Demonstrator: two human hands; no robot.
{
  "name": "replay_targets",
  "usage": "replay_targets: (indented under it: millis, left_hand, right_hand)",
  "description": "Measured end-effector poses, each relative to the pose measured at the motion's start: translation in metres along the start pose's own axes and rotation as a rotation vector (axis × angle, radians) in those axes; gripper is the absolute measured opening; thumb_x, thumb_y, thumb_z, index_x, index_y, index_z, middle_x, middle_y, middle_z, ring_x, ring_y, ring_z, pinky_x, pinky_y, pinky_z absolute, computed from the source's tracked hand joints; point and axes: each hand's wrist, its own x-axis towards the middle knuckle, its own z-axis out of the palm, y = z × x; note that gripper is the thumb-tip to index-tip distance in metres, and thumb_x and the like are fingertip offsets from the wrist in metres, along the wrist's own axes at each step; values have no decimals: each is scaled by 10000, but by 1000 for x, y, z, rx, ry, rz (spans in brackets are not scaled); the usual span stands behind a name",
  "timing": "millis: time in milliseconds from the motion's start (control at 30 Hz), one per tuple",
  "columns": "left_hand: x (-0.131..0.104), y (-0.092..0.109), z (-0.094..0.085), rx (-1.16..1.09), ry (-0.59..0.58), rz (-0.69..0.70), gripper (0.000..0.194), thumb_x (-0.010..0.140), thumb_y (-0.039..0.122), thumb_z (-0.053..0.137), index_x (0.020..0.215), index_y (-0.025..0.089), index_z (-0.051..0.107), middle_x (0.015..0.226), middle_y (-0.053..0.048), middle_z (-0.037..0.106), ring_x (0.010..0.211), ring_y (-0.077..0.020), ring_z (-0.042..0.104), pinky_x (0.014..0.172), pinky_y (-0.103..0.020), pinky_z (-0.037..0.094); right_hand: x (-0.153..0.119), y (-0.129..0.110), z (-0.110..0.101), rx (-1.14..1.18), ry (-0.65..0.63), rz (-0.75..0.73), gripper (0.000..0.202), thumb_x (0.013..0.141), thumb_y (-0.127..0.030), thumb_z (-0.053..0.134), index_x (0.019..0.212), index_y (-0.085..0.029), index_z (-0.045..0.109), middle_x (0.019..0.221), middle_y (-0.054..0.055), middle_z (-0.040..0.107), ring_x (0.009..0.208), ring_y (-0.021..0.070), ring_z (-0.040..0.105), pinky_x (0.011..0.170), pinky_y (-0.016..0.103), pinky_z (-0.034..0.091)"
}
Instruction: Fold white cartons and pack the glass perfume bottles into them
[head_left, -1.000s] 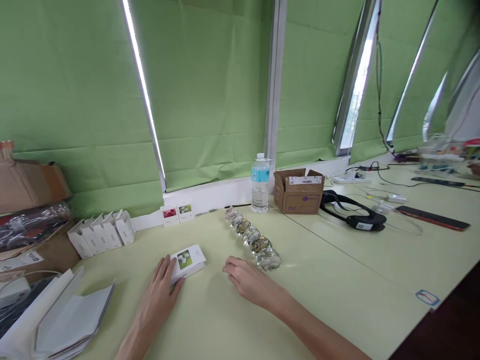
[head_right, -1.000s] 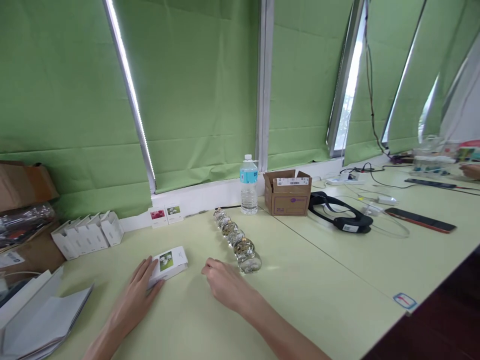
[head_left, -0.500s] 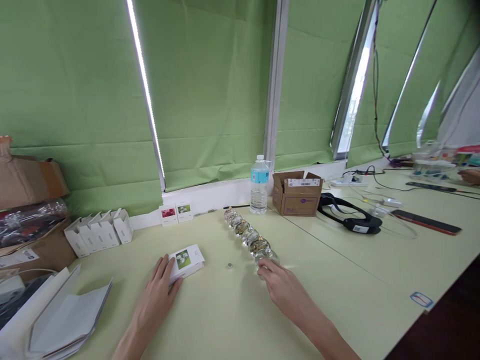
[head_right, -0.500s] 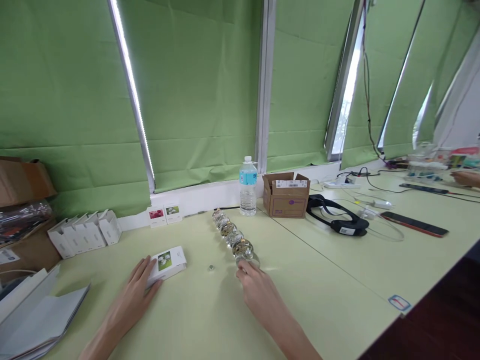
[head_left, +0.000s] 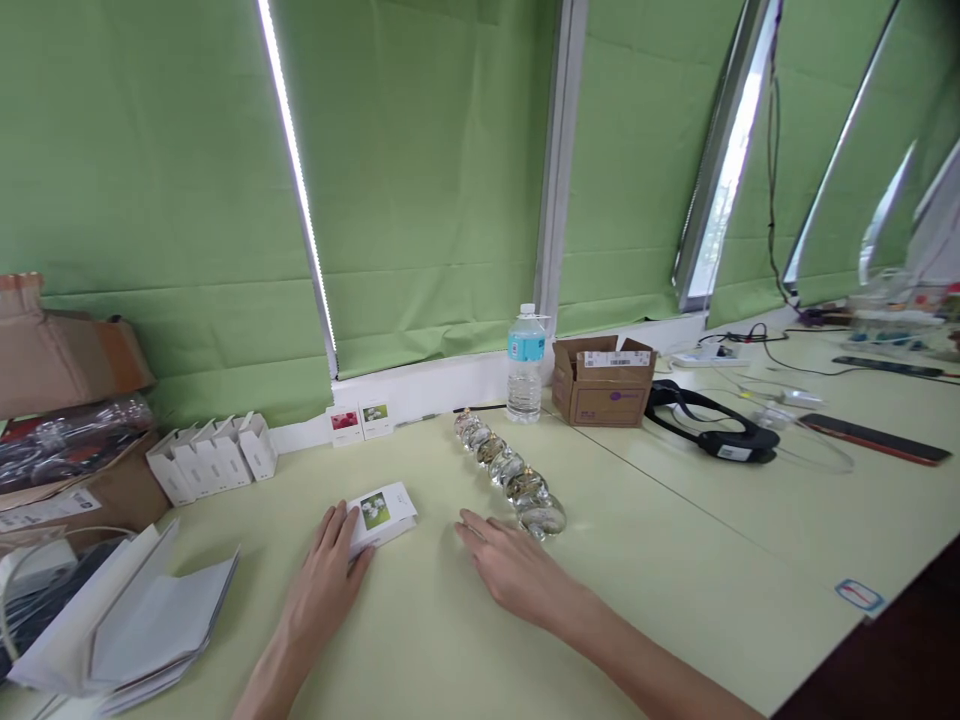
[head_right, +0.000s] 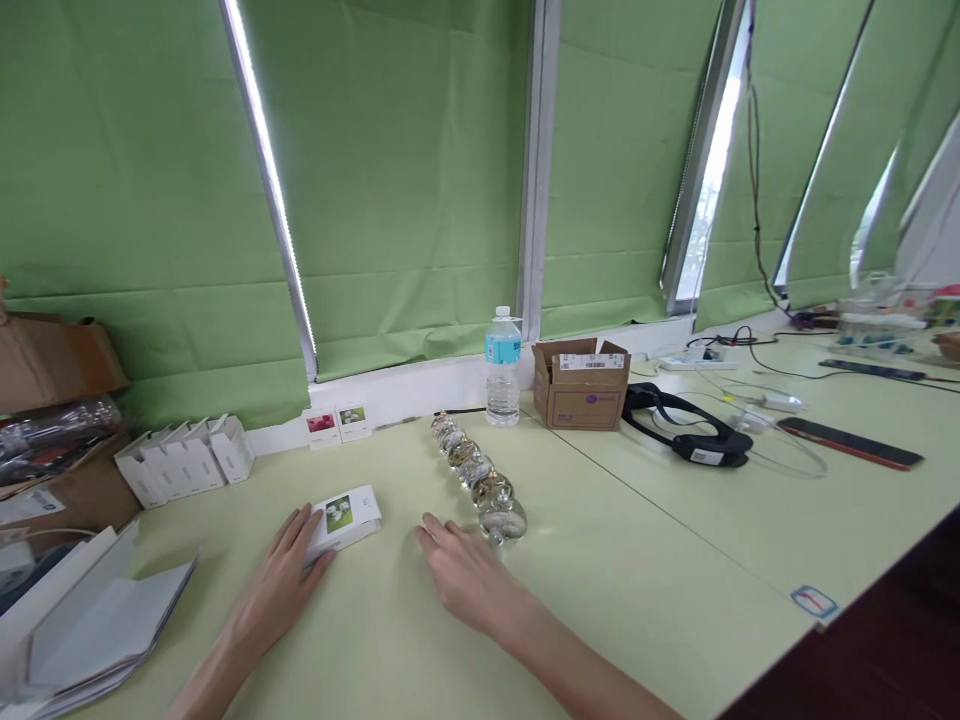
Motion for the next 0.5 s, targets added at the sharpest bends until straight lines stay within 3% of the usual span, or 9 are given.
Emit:
replay_targets:
  millis: [133, 267, 500]
  left_hand:
    - [1, -5, 5, 5, 17, 17, 561, 922, 455, 361, 1406, 173, 369, 1502, -100, 352, 1409, -271, 257, 1074, -453, 383]
    - [2, -9, 11, 0, 51, 41, 554, 919, 450, 370, 1403, 180, 371, 1497, -108, 356, 1404, -273, 266, 1067, -462, 385]
    - [2, -9, 12, -21, 74, 51, 553, 909, 463, 371, 1388, 188, 398, 1479, -108, 385, 1393, -284, 290, 1066, -469, 384]
  right_hand:
    - [8, -1, 8, -83, -23, -16, 339, 838, -22, 401, 1101, -113, 594, 1128, 139, 607, 938, 244, 573, 762, 339, 468]
    - [-19, -5, 13, -50, 6, -57, 251, 850, -22, 421, 901, -124, 644, 924, 103, 636, 889, 232, 566, 780, 336, 463]
    - [-87, 13, 15, 21, 135, 45, 288, 901, -67, 412, 996, -165, 665, 1117, 100, 643, 1033, 243, 578, 928, 396, 452]
